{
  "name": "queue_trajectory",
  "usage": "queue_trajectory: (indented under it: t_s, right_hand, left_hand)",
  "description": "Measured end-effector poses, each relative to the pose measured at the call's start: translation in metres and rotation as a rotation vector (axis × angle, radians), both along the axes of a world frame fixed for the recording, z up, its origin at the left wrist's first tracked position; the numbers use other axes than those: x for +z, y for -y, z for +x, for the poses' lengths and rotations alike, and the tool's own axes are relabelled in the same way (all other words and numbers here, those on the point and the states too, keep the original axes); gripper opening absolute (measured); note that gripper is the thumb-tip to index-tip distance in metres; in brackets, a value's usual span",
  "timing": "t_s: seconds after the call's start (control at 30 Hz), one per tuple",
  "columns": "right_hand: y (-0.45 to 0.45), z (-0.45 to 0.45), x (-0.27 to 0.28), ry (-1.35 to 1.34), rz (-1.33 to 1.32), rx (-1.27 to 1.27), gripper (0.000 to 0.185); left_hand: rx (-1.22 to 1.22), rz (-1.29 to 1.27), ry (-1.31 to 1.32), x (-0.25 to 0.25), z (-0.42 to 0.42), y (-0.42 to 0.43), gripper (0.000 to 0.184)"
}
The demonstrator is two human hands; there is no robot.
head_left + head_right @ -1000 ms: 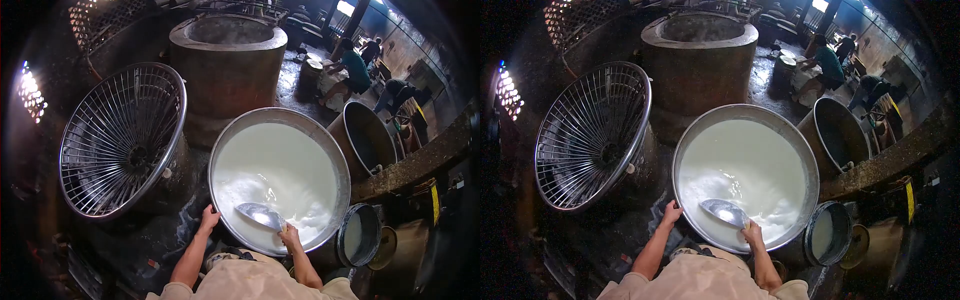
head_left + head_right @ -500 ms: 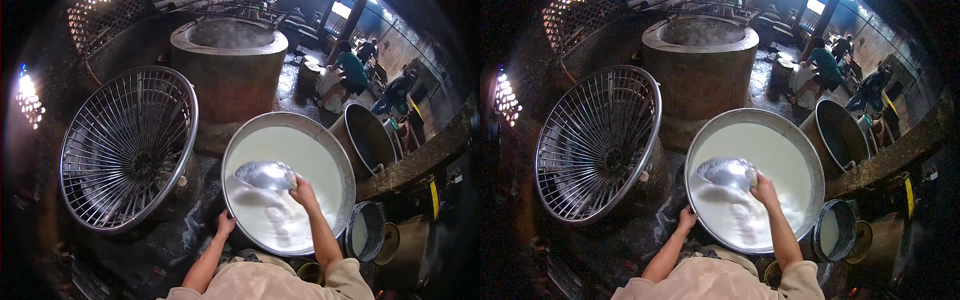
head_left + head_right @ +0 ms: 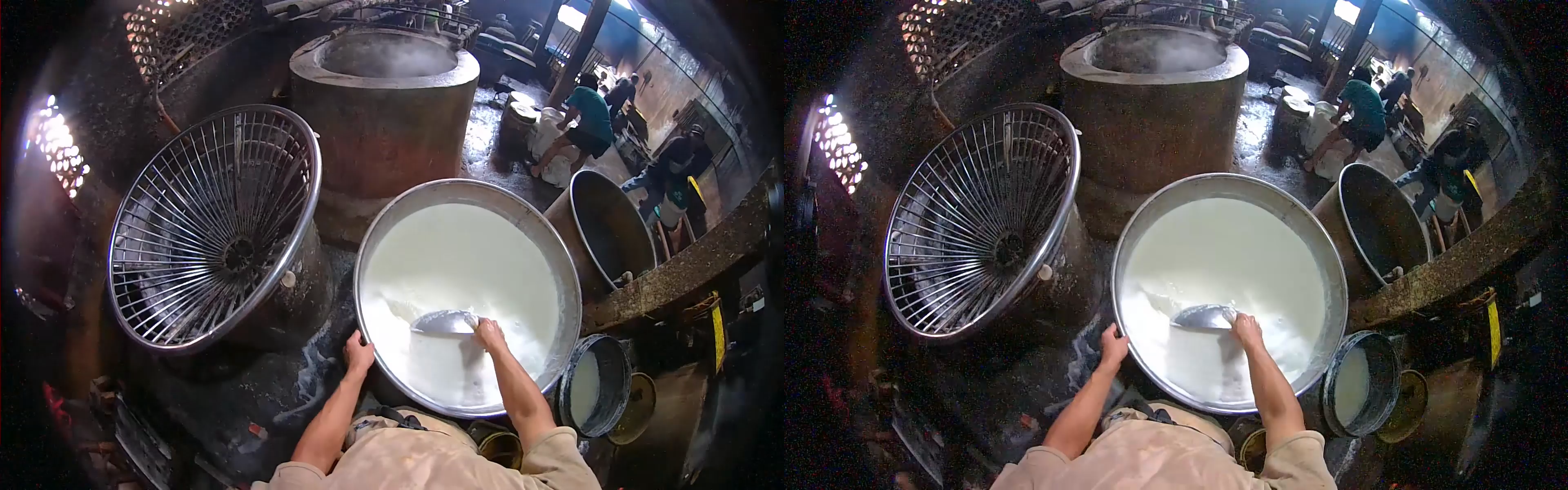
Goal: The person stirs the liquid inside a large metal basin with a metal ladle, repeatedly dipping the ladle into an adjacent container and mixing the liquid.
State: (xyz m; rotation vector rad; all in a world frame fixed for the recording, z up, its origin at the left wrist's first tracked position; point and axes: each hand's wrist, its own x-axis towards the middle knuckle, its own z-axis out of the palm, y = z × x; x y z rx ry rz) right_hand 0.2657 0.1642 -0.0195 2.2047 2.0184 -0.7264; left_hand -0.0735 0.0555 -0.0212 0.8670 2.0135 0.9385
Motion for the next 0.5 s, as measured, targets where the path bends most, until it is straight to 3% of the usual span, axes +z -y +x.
queue_trajectory:
  t_s: [0.17,0.27,0.3,0.37,0.4,0.5]
  right_hand:
    - [0.053,0.053,-0.008,0.005,0.045,0.024,0.028]
    - [0.075,0.085,0.003,-0.096,-0.166,-0.154,0.032]
    - [0.081,0.097,0.006,-0.093,-0.166,-0.148,0.032]
    - [0.103,0.125,0.006,-0.139,0.047,0.045,0.028]
    - [0.111,0.136,0.013,-0.110,0.025,0.039,0.033]
    - [0.131,0.154,0.070,-0.086,0.078,0.087,0.038]
  left_hand:
    - [0.043,0.046,0.020,-0.018,-0.001,-0.003,0.016]
    - [0.115,0.091,-0.005,-0.033,-0.001,-0.005,0.015]
    - [0.143,0.176,0.105,-0.051,-0.003,-0.007,0.018]
    - [0.152,0.129,0.093,-0.015,0.007,-0.003,0.022]
    - [0.135,0.002,0.080,0.022,0.015,-0.001,0.032]
    - [0.120,0.056,0.034,0.013,0.013,-0.001,0.033]
